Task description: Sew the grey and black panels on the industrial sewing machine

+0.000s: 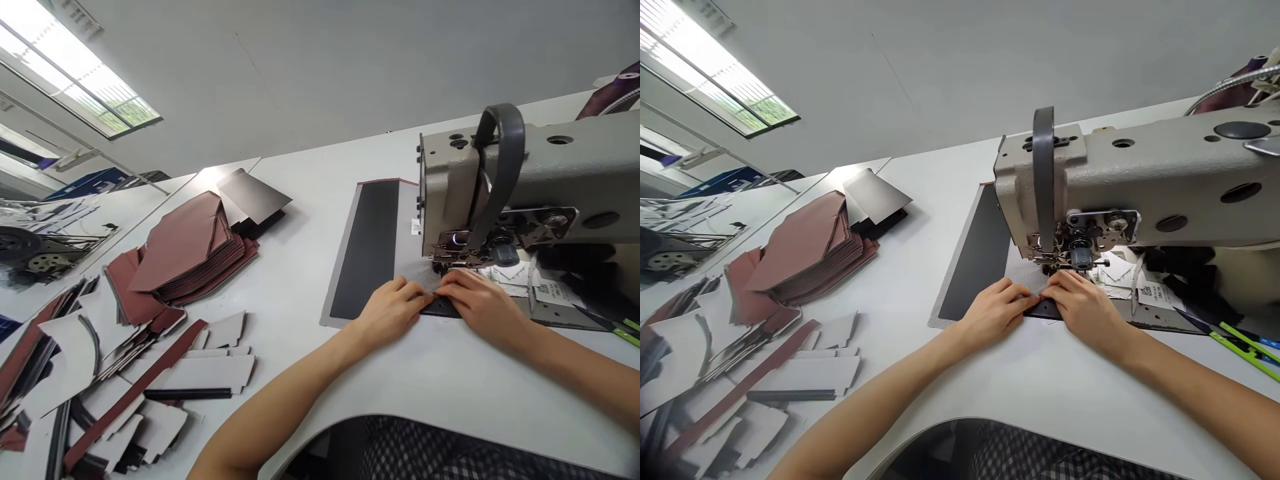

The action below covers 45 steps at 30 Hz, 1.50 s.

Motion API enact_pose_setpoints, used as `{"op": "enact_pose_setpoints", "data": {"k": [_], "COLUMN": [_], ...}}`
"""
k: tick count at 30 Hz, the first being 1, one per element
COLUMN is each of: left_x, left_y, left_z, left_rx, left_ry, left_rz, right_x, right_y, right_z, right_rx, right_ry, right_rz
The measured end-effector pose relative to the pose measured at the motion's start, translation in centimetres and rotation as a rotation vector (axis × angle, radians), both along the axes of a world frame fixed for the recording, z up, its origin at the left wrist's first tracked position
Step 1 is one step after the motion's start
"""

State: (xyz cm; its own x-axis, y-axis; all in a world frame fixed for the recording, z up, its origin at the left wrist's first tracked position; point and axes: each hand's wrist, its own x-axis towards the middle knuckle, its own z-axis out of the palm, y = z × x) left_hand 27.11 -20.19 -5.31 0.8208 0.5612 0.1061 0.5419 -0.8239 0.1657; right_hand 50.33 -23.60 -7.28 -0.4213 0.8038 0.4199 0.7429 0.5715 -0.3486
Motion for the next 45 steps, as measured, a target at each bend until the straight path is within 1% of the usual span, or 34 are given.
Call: {"op": "enact_pose_setpoints", "data": {"k": [3,5,8,11,16,22,28,38,45], "left_x": [-0.2,-0.5,-0.7,-0.5,0.3,1.2,1.4,1.3,1.2], "left_y": [0.9,1.4,1.9,2.3,4.1,5.8,6.0,6.0,6.2], "left_z": [-0.2,-0.4,-0.9,-1.1,-1.0,-0.7,-0.6,-0.6,-0.8], "left_rx": [-0.036,-0.092,-0.134,-0.122,-0.121,-0.119,-0.147,-0.165,-0.184], "left_ry": [-0.053,-0.099,-0.141,-0.16,-0.153,-0.146,-0.138,-0.18,-0.225], "left_rz": [-0.095,-0.128,-0.127,-0.124,-0.114,-0.08,-0.054,-0.061,-0.05], "right_x": [1.2,1.5,1.6,1.6,1.9,1.7,1.4,1.2,1.5], "right_y": [-0.9,-1.3,-1.2,-0.6,0.7,1.1,0.8,0.8,1.0], "right_z": [0.0,0.1,0.3,0.0,-0.6,-0.2,-0.2,0.1,-0.6], "right_rx": [0.131,0.198,0.202,0.196,0.218,0.29,0.282,0.236,0.243], "right_ry": [-0.106,-0.182,-0.259,-0.296,-0.289,-0.292,-0.233,-0.178,-0.176], "right_rz": [0.082,0.095,0.066,0.032,-0.05,-0.089,-0.169,-0.155,-0.145]}}
